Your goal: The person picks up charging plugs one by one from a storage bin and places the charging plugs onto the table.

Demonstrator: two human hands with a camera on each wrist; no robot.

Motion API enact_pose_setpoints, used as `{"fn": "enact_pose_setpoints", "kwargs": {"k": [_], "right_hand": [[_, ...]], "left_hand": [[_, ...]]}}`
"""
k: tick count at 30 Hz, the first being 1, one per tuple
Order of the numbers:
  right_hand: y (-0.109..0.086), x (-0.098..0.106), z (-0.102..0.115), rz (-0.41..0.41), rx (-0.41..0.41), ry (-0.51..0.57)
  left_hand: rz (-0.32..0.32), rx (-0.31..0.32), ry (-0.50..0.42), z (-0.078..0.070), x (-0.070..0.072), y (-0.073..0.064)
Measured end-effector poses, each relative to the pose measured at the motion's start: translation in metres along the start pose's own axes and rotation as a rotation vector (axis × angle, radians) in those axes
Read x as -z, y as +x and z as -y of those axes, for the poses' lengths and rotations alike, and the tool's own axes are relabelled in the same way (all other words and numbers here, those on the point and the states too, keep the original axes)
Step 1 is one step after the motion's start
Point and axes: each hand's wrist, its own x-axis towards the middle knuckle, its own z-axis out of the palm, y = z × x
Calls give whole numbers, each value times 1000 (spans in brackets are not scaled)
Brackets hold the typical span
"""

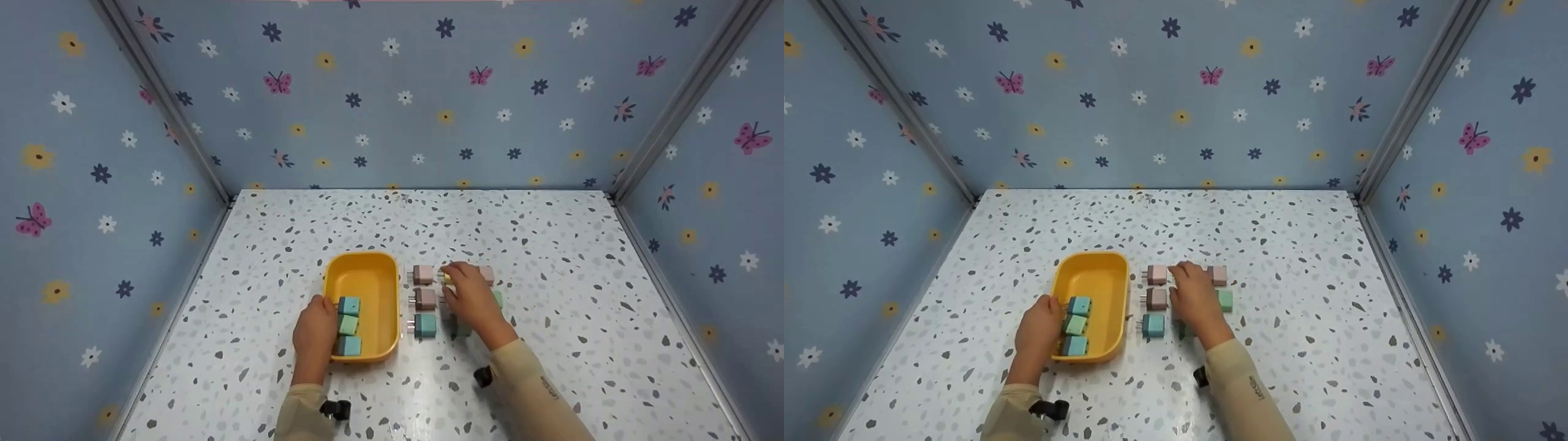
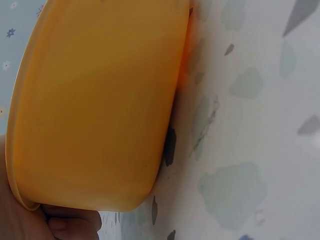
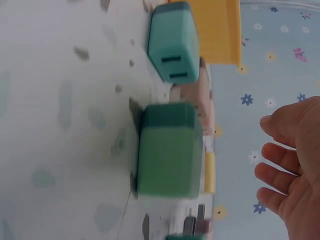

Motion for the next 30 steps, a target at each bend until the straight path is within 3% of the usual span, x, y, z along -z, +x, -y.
{"fn": "enact_pose_setpoints", "kwargs": {"k": [6,12,30], "right_hand": [[0,-6,17,-7,35,47],[0,-12,33,37,15,74],[-1,-21,79,139,109,108]], "left_hand": [[-12,-11,-2,0,0,0],[0,-1,-3,-1,0,0],[-18,-16,16,-1,1,-2]]}}
